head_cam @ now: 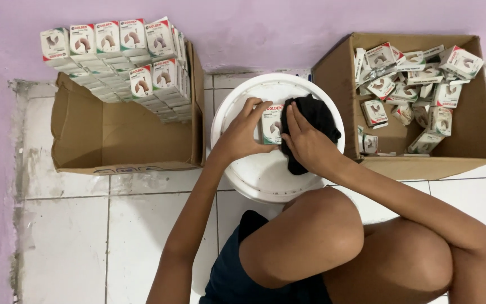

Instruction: The person is cleaning and packing small product boxes by wiping them with a cloth, inserting a small packet, and stacking them into a larger container.

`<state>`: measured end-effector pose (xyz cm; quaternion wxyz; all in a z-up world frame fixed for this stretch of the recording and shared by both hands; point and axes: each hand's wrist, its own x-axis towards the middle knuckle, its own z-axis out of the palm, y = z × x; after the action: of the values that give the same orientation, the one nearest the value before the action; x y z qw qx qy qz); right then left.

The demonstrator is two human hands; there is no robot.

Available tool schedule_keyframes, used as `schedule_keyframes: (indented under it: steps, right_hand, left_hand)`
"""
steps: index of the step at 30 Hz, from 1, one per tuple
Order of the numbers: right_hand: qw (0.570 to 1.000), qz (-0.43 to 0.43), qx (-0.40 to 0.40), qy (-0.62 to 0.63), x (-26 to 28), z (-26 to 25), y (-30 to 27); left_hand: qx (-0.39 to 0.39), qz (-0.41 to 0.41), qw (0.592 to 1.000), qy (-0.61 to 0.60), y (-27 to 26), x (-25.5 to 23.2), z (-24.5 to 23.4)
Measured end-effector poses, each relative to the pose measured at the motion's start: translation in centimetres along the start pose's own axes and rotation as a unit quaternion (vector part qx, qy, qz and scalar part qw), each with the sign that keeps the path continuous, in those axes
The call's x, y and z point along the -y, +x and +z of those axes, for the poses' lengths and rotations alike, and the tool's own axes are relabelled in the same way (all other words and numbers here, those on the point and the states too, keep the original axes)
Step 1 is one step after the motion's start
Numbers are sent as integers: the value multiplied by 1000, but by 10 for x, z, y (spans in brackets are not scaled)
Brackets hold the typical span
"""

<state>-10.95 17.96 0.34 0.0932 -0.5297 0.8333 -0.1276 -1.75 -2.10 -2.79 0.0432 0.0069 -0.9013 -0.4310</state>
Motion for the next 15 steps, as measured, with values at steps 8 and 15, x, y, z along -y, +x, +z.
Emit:
schedule_keyframes:
  steps: [8,15]
  right_hand:
    - [991,19,-25,133,-14,19,-3]
    - [962,9,-104,253,-34,28,15]
  left_hand:
    - [0,29,1000,5,-3,-8,-4]
    - [-1,18,1000,2,-5,-15,-7]
